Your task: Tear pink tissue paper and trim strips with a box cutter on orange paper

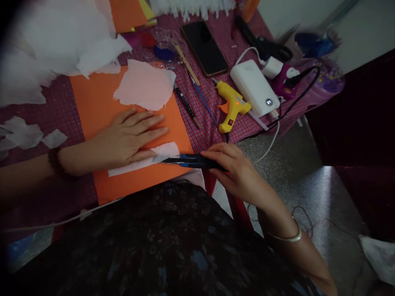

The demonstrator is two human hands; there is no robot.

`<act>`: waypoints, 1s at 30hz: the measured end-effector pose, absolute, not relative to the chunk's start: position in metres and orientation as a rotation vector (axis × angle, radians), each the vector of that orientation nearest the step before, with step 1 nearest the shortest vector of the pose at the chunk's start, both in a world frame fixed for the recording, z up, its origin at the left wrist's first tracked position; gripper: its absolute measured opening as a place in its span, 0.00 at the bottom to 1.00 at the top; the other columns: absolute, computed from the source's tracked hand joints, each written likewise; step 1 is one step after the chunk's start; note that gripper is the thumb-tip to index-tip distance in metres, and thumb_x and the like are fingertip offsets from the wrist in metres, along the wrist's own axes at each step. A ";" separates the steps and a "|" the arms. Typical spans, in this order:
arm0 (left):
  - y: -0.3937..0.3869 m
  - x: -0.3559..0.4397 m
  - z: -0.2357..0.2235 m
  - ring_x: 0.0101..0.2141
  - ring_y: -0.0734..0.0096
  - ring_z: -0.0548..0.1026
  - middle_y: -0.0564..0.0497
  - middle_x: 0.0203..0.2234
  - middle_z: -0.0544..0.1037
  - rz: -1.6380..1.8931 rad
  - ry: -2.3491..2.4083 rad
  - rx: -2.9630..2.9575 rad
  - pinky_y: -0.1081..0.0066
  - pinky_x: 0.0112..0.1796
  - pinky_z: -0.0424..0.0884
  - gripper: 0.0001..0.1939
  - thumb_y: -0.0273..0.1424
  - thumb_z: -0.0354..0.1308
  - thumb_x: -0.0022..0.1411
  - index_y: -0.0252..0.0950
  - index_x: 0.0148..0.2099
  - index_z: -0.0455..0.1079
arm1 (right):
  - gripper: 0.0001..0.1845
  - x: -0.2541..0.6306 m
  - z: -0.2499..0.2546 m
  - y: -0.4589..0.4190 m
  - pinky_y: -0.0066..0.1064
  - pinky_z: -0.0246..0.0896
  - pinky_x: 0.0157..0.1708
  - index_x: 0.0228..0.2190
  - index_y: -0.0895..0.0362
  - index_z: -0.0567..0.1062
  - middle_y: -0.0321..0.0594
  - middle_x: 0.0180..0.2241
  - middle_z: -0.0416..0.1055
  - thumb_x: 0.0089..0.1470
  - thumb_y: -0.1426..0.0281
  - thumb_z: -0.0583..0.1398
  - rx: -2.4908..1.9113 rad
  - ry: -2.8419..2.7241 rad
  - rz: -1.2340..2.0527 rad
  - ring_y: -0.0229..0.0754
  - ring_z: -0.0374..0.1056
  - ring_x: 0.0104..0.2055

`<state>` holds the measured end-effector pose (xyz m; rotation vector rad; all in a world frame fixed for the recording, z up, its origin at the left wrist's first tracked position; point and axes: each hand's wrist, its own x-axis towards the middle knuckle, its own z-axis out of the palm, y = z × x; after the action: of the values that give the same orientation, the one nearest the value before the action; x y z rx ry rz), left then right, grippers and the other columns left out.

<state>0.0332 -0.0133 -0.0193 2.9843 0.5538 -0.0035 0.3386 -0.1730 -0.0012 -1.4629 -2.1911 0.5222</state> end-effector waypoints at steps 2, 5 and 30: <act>-0.013 0.034 -0.018 0.73 0.48 0.55 0.43 0.74 0.59 -0.005 0.560 2.977 0.46 0.71 0.46 0.30 0.47 0.41 0.80 0.39 0.75 0.57 | 0.22 0.338 0.001 -0.169 0.46 0.74 0.51 0.58 0.50 0.75 0.47 0.50 0.76 0.65 0.75 0.61 -1.444 -2.204 0.529 0.51 0.75 0.51; -0.013 0.033 -0.017 0.73 0.48 0.55 0.42 0.74 0.59 0.008 0.554 2.955 0.45 0.71 0.46 0.31 0.48 0.39 0.80 0.38 0.75 0.58 | 0.22 0.338 0.002 -0.165 0.48 0.74 0.53 0.58 0.50 0.75 0.47 0.50 0.76 0.64 0.74 0.61 -1.431 -2.220 0.557 0.52 0.74 0.53; -0.015 0.033 -0.017 0.73 0.47 0.55 0.40 0.74 0.59 0.045 0.556 2.890 0.44 0.70 0.44 0.30 0.46 0.41 0.80 0.36 0.74 0.59 | 0.22 0.340 0.006 -0.147 0.50 0.74 0.53 0.58 0.48 0.76 0.46 0.50 0.76 0.64 0.73 0.61 -1.446 -2.249 0.616 0.54 0.74 0.53</act>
<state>0.0329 -0.0147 -0.0174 2.8899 0.5565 0.0449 0.3396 -0.1468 0.0064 -1.4457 -2.2485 0.6158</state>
